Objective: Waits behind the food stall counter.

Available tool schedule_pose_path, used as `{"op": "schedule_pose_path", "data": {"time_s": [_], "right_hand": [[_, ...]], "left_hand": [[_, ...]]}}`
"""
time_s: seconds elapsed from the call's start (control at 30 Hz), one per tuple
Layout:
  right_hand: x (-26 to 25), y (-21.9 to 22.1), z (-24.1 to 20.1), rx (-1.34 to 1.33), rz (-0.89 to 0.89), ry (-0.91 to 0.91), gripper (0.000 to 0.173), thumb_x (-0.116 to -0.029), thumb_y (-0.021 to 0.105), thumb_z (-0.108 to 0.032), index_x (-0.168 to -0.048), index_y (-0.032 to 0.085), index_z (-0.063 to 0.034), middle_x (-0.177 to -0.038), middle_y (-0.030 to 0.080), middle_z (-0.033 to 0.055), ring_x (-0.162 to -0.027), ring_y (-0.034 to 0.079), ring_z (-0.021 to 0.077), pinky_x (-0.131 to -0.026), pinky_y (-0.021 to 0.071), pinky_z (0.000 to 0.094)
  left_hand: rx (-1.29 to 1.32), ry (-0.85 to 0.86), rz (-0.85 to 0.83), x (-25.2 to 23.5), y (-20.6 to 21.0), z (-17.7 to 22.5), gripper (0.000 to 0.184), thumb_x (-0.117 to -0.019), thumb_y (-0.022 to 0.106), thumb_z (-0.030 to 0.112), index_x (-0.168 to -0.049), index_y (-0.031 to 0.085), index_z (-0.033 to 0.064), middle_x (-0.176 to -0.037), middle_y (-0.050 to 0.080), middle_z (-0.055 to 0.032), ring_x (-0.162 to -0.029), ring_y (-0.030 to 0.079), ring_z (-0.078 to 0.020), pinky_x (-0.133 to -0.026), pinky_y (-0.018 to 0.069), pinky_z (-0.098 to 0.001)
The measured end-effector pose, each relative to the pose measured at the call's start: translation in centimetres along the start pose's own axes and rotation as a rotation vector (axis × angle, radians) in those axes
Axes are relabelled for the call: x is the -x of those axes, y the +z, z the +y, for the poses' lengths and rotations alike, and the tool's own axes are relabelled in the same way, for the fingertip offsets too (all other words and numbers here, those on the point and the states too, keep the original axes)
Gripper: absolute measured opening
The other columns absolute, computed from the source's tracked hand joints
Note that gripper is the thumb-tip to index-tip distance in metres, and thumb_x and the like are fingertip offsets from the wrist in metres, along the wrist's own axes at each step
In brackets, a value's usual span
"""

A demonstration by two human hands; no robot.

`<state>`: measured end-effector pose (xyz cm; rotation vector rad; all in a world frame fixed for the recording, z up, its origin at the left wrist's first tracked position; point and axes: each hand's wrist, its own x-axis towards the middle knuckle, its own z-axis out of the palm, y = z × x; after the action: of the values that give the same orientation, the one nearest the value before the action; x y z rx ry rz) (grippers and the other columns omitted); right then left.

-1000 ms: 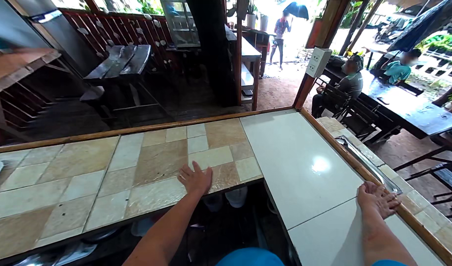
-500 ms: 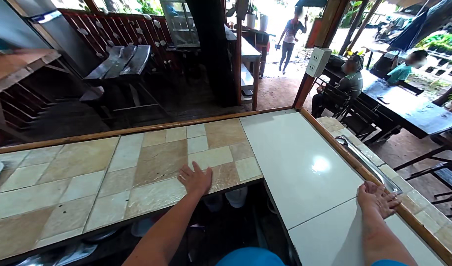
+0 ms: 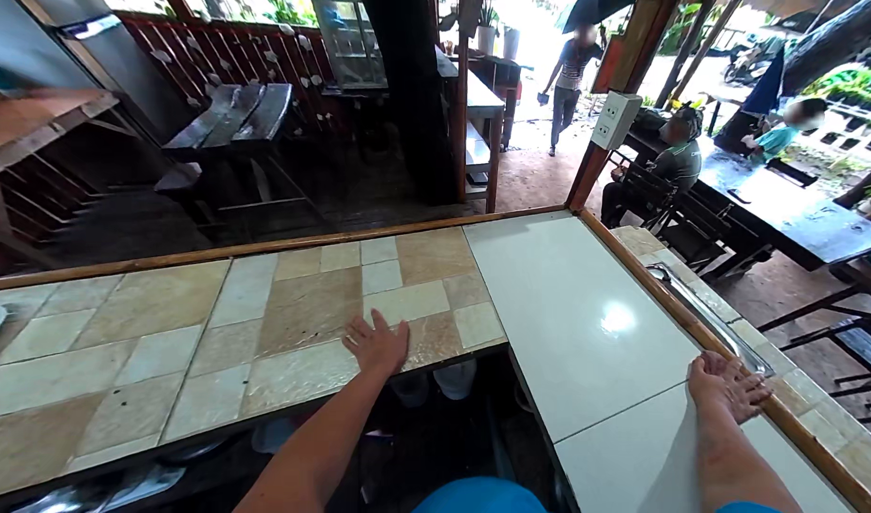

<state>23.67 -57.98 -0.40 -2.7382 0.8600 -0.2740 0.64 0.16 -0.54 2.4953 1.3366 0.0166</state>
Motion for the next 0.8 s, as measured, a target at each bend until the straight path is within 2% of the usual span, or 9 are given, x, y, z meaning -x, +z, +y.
{"op": "schedule_pose_path", "data": {"time_s": [0.2,0.3,0.43,0.63,0.8], "right_hand": [[-0.09,0.07,0.02,0.019,-0.007,0.004,0.079,-0.1026,0.043,-0.057,-0.165,0.02,-0.0149,-0.169,0.01,0.0241,-0.156,0.009,0.0426,-0.122,0.0128,0.0641],[0.18,-0.16,0.02,-0.012,-0.013,-0.014,0.079,-0.1029,0.043,-0.056,-0.164,0.021,-0.0124,-0.169,0.01,0.0256,-0.156,0.01,0.0442,-0.121,0.0131,0.066],[0.11,-0.08,0.04,-0.001,-0.008,-0.004,0.079,-0.1025,0.042,-0.058,-0.165,0.021,-0.0137,-0.169,0.011,0.0232,-0.157,0.011,0.0414,-0.122,0.0117,0.0646],[0.43,-0.21,0.06,0.003,-0.007,-0.013,0.077,-0.1032,0.043,-0.056,-0.164,0.023,-0.0129,-0.169,0.011,0.0254,-0.156,0.011,0.0437,-0.121,0.013,0.0656],[0.44,-0.29,0.12,-0.001,-0.018,0.003,0.077,-0.1024,0.042,-0.058,-0.164,0.023,-0.0158,-0.17,0.012,0.022,-0.157,0.011,0.0404,-0.122,0.0106,0.064]], "left_hand": [[-0.004,-0.004,-0.006,0.1,-0.13,0.12,0.089,-0.1014,0.033,0.067,-0.164,0.015,0.0063,-0.166,0.006,-0.0322,-0.155,0.006,-0.0494,-0.122,0.0043,-0.0658],[0.039,0.025,0.016,0.05,0.06,-0.28,0.09,-0.1008,0.035,0.066,-0.164,0.017,0.0044,-0.166,0.007,-0.0341,-0.154,0.005,-0.0513,-0.121,0.0024,-0.0675],[0.029,0.013,0.009,0.25,-0.06,-0.15,0.09,-0.101,0.034,0.066,-0.164,0.016,0.0045,-0.166,0.007,-0.0337,-0.154,0.005,-0.0506,-0.121,0.003,-0.0664],[0.022,0.001,0.001,0.32,-0.1,-0.2,0.09,-0.1009,0.035,0.067,-0.164,0.016,0.006,-0.166,0.006,-0.0326,-0.155,0.005,-0.0498,-0.122,0.003,-0.0655],[0.018,0.007,0.009,0.75,-0.43,-0.04,0.089,-0.1014,0.035,0.066,-0.164,0.018,0.0053,-0.166,0.008,-0.033,-0.155,0.007,-0.0497,-0.122,0.0036,-0.0659]]}}
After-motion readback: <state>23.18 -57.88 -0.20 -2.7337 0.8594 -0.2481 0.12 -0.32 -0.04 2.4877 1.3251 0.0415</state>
